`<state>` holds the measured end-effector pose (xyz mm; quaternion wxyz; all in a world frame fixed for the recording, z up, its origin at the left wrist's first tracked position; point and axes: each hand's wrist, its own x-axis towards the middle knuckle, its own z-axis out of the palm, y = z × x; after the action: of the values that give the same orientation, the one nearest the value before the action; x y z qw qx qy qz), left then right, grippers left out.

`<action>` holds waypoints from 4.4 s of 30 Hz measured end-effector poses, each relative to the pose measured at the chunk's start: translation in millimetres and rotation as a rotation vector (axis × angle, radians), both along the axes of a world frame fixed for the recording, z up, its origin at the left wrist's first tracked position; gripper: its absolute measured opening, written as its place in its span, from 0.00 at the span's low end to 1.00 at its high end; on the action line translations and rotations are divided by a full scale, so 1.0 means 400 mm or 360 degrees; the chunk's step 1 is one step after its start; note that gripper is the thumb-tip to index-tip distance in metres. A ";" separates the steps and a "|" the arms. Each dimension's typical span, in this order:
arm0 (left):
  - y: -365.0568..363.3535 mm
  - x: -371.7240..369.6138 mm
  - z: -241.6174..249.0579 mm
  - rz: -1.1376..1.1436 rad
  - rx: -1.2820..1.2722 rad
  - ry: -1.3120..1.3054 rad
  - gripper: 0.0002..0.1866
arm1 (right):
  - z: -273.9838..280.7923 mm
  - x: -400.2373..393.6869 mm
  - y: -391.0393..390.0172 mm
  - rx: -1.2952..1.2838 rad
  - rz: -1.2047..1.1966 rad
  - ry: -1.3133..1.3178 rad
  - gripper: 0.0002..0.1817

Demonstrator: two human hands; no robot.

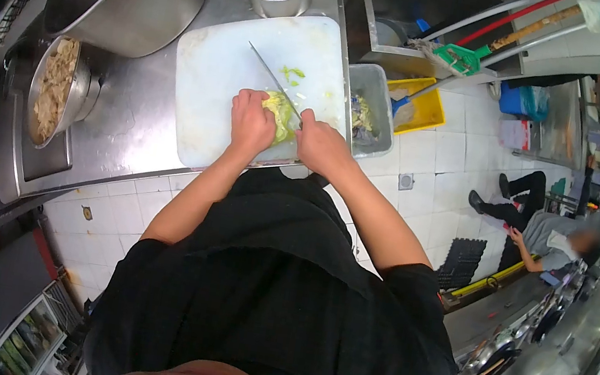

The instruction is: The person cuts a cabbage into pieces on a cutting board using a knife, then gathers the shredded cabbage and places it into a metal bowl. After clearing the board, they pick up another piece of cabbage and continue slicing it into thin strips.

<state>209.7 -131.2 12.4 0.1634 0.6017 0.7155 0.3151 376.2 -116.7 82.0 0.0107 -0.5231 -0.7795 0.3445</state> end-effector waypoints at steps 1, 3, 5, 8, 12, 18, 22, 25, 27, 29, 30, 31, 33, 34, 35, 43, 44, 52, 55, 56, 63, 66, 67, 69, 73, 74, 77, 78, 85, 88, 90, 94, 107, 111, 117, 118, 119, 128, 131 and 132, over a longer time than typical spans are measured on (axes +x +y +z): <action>-0.001 -0.001 0.001 0.0018 -0.0004 -0.0006 0.14 | -0.003 -0.002 0.003 -0.0019 0.0018 -0.0028 0.16; -0.004 0.001 -0.001 0.0008 0.0018 -0.0005 0.15 | -0.016 -0.006 0.007 -0.0048 0.0058 -0.0065 0.15; -0.004 0.000 -0.005 0.0018 0.0012 0.0001 0.15 | -0.043 -0.016 0.016 -0.0068 0.0057 -0.0117 0.16; 0.006 0.001 -0.004 0.0012 -0.0003 -0.0007 0.15 | -0.102 -0.046 0.065 0.0015 0.0033 -0.0085 0.17; -0.003 0.001 -0.005 0.0009 -0.0032 0.0004 0.15 | -0.007 -0.040 0.126 -0.0046 0.0122 0.0000 0.18; -0.002 0.001 -0.004 0.0018 -0.0018 -0.0017 0.15 | -0.011 -0.046 0.070 -0.0094 0.0132 -0.0086 0.14; 0.000 0.000 -0.012 -0.0002 0.0001 -0.0004 0.15 | -0.081 -0.062 0.090 0.0074 0.0096 0.0055 0.13; 0.007 -0.002 -0.007 -0.0026 0.0034 0.0002 0.14 | -0.018 -0.042 0.109 0.0052 0.0145 0.0119 0.14; 0.002 0.000 -0.001 -0.0018 -0.0004 0.0008 0.14 | 0.030 -0.023 0.080 -0.0183 0.0078 -0.0014 0.17; 0.002 0.001 0.001 -0.0020 -0.0021 0.0009 0.14 | 0.048 -0.016 0.039 -0.0259 0.0028 -0.0095 0.17; 0.004 -0.001 0.002 -0.0018 -0.0033 0.0014 0.14 | 0.052 -0.017 0.023 -0.0327 -0.0019 -0.0172 0.17; 0.005 -0.003 0.000 -0.0008 -0.0039 0.0014 0.14 | 0.031 -0.019 0.007 -0.0293 -0.0021 -0.0158 0.16; 0.005 0.000 -0.002 -0.0009 -0.0035 0.0037 0.15 | -0.065 -0.036 0.003 -0.0193 -0.0035 -0.0089 0.16; 0.007 0.002 -0.003 -0.0019 -0.0032 0.0033 0.15 | -0.083 -0.052 0.015 -0.0077 -0.0053 -0.0024 0.16; 0.009 0.002 -0.003 -0.0015 -0.0066 0.0045 0.15 | -0.097 -0.059 0.033 -0.0062 -0.0033 -0.0041 0.16; 0.011 0.001 0.000 0.0008 -0.0125 0.0064 0.14 | 0.141 -0.027 0.064 -0.0497 0.0007 -0.0270 0.15; 0.008 0.001 0.001 0.0009 -0.0081 0.0052 0.14 | 0.140 -0.022 0.040 -0.0503 0.0017 -0.0276 0.15; 0.017 0.006 0.000 0.0080 -0.0150 0.0027 0.13 | -0.066 -0.044 0.009 -0.0107 -0.0039 -0.0038 0.11; 0.017 0.003 -0.004 0.0061 -0.0101 0.0027 0.14 | -0.008 -0.042 0.060 -0.0058 0.0047 0.0071 0.13; 0.013 0.003 -0.006 0.0061 -0.0097 0.0030 0.14 | 0.042 -0.037 0.068 -0.0060 0.0040 0.0071 0.13; 0.005 0.006 -0.007 0.0120 -0.0066 -0.0018 0.14 | 0.030 -0.027 -0.031 -0.0393 -0.0074 -0.0127 0.14; 0.007 0.004 -0.017 0.0107 -0.0080 -0.0007 0.13 | -0.051 -0.040 -0.017 -0.0185 -0.0099 -0.0038 0.14; 0.006 0.003 -0.017 0.0103 -0.0084 -0.0001 0.13 | -0.055 -0.043 0.017 -0.0145 -0.0059 0.0003 0.15; 0.006 0.003 -0.014 0.0092 -0.0057 0.0000 0.13 | -0.035 -0.029 0.035 -0.0074 -0.0006 0.0110 0.16; 0.006 0.007 -0.014 0.0102 -0.0074 0.0006 0.13 | 0.196 -0.031 0.033 -0.0812 -0.0174 -0.0230 0.15; 0.006 0.006 -0.013 0.0104 -0.0047 -0.0005 0.13 | 0.180 -0.022 0.007 -0.0814 -0.0171 -0.0233 0.15; 0.001 0.005 -0.014 0.0142 -0.0018 -0.0028 0.13 | 0.051 -0.001 -0.084 -0.0304 -0.0133 0.0030 0.16; 0.000 0.007 -0.014 0.0157 -0.0005 -0.0040 0.13 | 0.008 -0.013 -0.095 -0.0308 -0.0137 0.0028 0.16; 0.001 0.003 -0.024 0.0103 0.0006 -0.0013 0.13 | 0.056 -0.001 0.025 -0.0082 0.0002 0.0146 0.15; 0.000 0.003 -0.023 0.0118 0.0003 -0.0025 0.13 | 0.173 -0.008 0.007 -0.0723 -0.0164 -0.0205 0.15; 0.000 0.002 -0.029 0.0135 0.0046 -0.0034 0.12 | 0.082 0.015 -0.053 -0.0382 -0.0080 -0.0044 0.15; -0.001 0.010 -0.025 0.0156 0.0021 -0.0034 0.12 | -0.042 -0.025 -0.096 -0.0189 -0.0177 -0.0021 0.14; -0.076 -0.083 0.098 -0.0852 -0.0420 0.0252 0.54 | -0.123 -0.002 -0.011 0.0008 -0.0205 0.0143 0.19; -0.079 -0.078 0.088 -0.0994 -0.0306 0.0160 0.53 | -0.074 -0.003 -0.016 0.0036 -0.0220 0.0148 0.21; -0.078 -0.085 0.030 -0.0723 -0.0192 0.0218 0.43 | -0.096 -0.014 -0.013 0.0047 -0.0261 0.0167 0.17; -0.074 -0.090 0.026 -0.0730 -0.0177 0.0224 0.43 | -0.088 -0.013 -0.014 0.0041 -0.0256 0.0172 0.17; -0.071 -0.097 0.022 -0.0739 -0.0191 0.0211 0.43 | -0.081 -0.013 -0.017 0.0016 -0.0247 0.0138 0.18; 0.038 -0.186 0.039 -0.0688 -0.0498 -0.0401 0.30 | -0.078 -0.016 -0.020 -0.0045 -0.0234 0.0071 0.20; 0.102 -0.248 0.043 -0.0758 -0.0851 -0.0823 0.23 | -0.069 -0.016 -0.022 -0.0043 -0.0230 0.0090 0.20; 0.121 -0.273 0.026 -0.0755 -0.0845 -0.0824 0.23 | -0.073 -0.017 -0.022 -0.0038 -0.0226 0.0089 0.20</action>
<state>100.6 -82.9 22.8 0.5540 0.5879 0.5491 0.2144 369.2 -125.4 52.9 0.0506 -0.5672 -0.7358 0.3665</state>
